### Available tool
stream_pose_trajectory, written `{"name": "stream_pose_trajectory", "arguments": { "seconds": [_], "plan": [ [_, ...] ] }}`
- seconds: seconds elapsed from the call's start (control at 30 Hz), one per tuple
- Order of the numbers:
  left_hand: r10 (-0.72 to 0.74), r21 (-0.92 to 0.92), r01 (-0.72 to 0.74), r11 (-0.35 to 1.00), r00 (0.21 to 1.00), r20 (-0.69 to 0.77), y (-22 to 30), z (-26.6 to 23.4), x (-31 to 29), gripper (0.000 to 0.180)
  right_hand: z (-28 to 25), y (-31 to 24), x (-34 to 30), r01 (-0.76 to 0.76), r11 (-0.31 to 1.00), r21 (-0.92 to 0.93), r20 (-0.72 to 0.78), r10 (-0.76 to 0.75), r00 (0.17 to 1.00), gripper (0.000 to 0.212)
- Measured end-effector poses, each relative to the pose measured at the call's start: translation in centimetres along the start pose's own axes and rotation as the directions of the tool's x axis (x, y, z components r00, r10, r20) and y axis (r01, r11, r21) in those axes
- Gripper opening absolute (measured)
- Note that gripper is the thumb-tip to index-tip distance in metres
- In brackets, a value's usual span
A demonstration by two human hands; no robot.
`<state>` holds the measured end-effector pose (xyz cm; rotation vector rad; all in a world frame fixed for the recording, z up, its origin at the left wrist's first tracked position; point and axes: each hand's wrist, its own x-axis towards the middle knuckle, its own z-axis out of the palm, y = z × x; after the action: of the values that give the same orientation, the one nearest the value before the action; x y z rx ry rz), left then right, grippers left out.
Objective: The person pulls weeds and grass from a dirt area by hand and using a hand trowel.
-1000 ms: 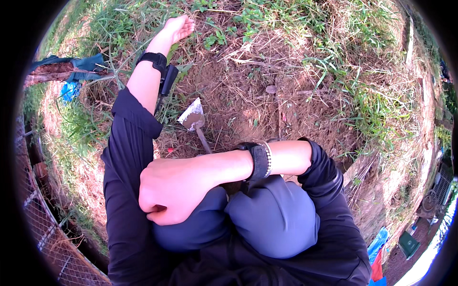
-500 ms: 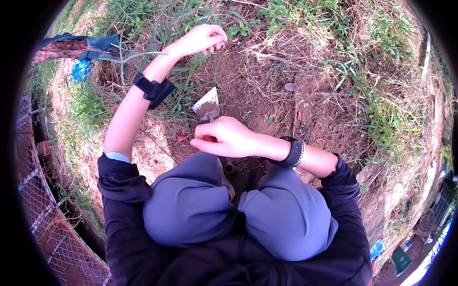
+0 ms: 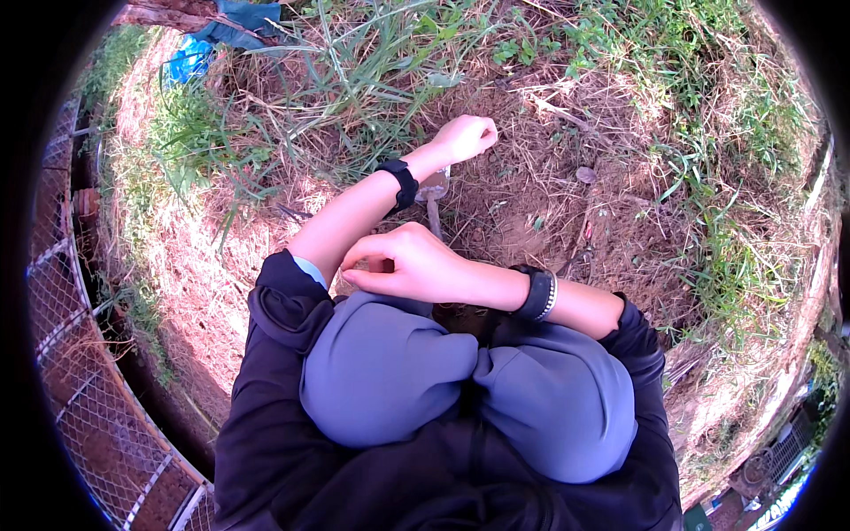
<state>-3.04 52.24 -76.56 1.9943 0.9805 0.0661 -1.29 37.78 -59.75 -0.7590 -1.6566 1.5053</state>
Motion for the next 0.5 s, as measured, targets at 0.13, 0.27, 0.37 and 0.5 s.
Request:
{"name": "stream_pose_trajectory", "arguments": {
  "seconds": [0.13,0.27,0.37,0.5],
  "plan": [
    [0.075,0.143,-0.062,0.988,0.993,-0.087,0.0,0.8,1.0,0.017,0.4,-2.4,2.0,0.039,0.999,-0.014,-0.068,-0.040,0.997,0.018],
    [0.074,0.140,-0.061,0.988,0.994,-0.085,0.7,1.5,1.7,0.016,0.0,-3.1,2.2,0.031,0.999,-0.014,-0.024,-0.031,0.999,0.022],
    [0.063,0.144,-0.054,0.988,0.996,-0.056,0.6,1.3,1.9,0.016,0.2,-2.2,2.2,0.043,0.999,-0.022,-0.102,-0.045,0.994,0.024],
    [0.075,0.133,-0.067,0.989,0.996,-0.055,-0.5,1.0,1.9,0.019,-0.7,-0.1,2.4,0.040,0.962,-0.269,-0.237,-0.106,0.966,0.018]
  ]
}}
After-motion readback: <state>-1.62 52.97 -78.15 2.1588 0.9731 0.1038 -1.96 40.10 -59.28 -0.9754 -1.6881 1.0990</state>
